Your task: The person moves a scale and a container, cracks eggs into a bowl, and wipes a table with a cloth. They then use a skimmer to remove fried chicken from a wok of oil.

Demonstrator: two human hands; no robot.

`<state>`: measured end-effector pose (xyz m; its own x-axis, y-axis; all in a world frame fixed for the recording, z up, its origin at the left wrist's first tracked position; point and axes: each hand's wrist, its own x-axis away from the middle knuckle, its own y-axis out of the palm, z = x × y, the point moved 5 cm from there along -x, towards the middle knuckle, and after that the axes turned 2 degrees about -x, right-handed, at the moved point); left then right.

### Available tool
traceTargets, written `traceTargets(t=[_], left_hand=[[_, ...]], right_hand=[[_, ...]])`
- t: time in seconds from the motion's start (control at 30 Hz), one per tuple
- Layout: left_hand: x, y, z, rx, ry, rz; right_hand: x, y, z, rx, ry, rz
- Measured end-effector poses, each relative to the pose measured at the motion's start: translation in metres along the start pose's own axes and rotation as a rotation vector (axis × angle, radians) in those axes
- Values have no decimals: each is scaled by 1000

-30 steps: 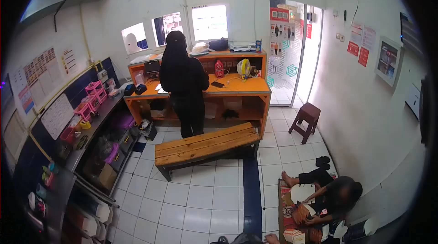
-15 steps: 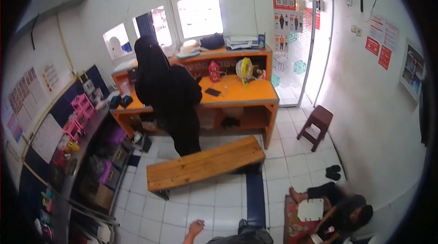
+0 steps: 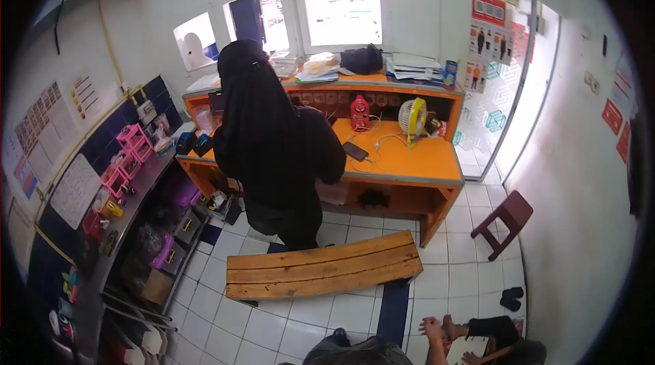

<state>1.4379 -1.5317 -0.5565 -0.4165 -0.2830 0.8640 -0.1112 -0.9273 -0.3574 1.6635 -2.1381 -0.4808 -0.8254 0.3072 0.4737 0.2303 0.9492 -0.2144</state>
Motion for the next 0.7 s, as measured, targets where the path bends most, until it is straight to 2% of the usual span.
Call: traceTargets(t=[0.1, 0.13, 0.17, 0.2, 0.23, 0.27, 0.3, 0.37, 0.43, 0.5, 0.57, 0.63, 0.7], left_hand=[[-34, -9, 52, 24, 122, 81], [-23, -12, 78, 96, 158, 134], [-13, -17, 113, 167, 203, 190], [-9, -24, 145, 171, 257, 227], [-11, -25, 163, 177, 305, 265], [-9, -25, 181, 264, 396, 339], [-9, -22, 192, 355, 478, 417], [11, -9, 212, 385, 360, 456], [0, 23, 198, 278, 283, 430], [29, 48, 215, -104, 430, 469], [52, 76, 220, -306, 329, 311], [75, 92, 216, -178, 283, 344], [77, 111, 187, 106, 162, 454]], right_hand=[[-10, 19, 41, 104, 215, -81], [-11, 21, 69, 95, 336, -92], [-19, 23, 94, 257, 468, -301], [-35, 24, 152, 363, 532, -215], [-39, 30, 162, 638, 285, -331], [-55, -17, 171, 513, 444, -277], [-60, -34, 131, 474, 455, -255], [-95, -54, 82, 486, 427, -251], [-147, -45, 37, 515, 377, -312], [-215, -5, -14, 568, 286, -420], [-270, 53, -69, 635, 194, -556], [-300, 131, -123, 708, 101, -704], [-298, 219, -166, 771, 19, -853]])
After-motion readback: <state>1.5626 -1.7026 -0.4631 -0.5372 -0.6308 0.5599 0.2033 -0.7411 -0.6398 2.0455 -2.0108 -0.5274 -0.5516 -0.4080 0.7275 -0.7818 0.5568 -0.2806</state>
